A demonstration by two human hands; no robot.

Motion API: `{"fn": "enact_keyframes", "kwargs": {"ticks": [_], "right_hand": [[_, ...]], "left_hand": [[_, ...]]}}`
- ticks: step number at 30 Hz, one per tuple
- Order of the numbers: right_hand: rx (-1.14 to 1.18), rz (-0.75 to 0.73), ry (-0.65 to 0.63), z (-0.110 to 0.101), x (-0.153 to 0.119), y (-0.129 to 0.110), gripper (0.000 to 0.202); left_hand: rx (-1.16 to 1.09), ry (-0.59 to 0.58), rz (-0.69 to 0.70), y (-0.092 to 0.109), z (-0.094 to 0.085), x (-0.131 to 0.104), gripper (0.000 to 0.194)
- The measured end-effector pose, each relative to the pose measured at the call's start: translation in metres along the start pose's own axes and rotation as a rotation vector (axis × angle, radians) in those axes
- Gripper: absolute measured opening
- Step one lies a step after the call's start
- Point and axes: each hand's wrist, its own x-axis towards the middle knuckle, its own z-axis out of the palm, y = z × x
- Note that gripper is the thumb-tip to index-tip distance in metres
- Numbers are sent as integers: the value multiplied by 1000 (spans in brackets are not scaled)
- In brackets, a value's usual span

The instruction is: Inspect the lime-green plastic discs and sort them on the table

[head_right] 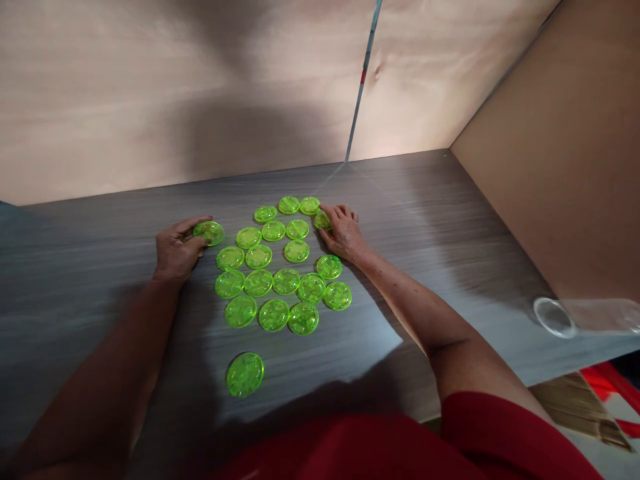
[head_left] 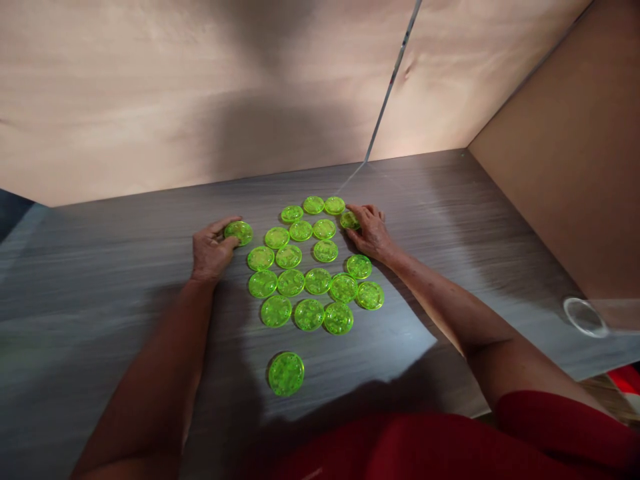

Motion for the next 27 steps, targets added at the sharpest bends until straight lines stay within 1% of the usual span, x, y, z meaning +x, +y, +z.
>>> {"fn": "enact_keyframes", "kwargs": {"ticks": [3, 6, 10, 13, 16, 18, 19, 21, 23, 25, 27], "right_hand": [[-7, 9, -12, -2, 0, -1, 66], [-12, 11, -1, -2, 0, -2, 66], [-26, 0, 10, -1, 0, 0, 63], [-59, 4, 5, 0, -1, 1, 63], [-83, 5, 67, -5, -3, -7, 64], [-72, -58, 106, -12, -6, -23, 64], [-58, -114, 102, -16, -7, -34, 62], [-37, -245, 31, -23, -6, -64, 57], [-47, -340, -129, -28, -1, -99, 51], [-115, -350, -308, -29, 7, -133, 42], [-190, -341, -443, -27, 14, -161, 37]], "left_hand": [[-57, 1, -45, 2, 0, 0, 50], [-69, 4, -51, 3, 1, -1, 50], [-70, -17, -19, -3, 0, 0, 51], [-57, -30, 12, -9, -1, 2, 48], [-22, -31, 44, -11, -1, 3, 49], [3, -26, 69, -11, 1, 2, 48], [15, -25, 77, -11, 1, 2, 46], [36, -22, 84, -9, 3, 2, 41], [47, -22, 84, -9, 4, 1, 40], [52, -26, 84, -9, 5, 1, 42], [63, -28, 77, -10, 5, 1, 46]]}}
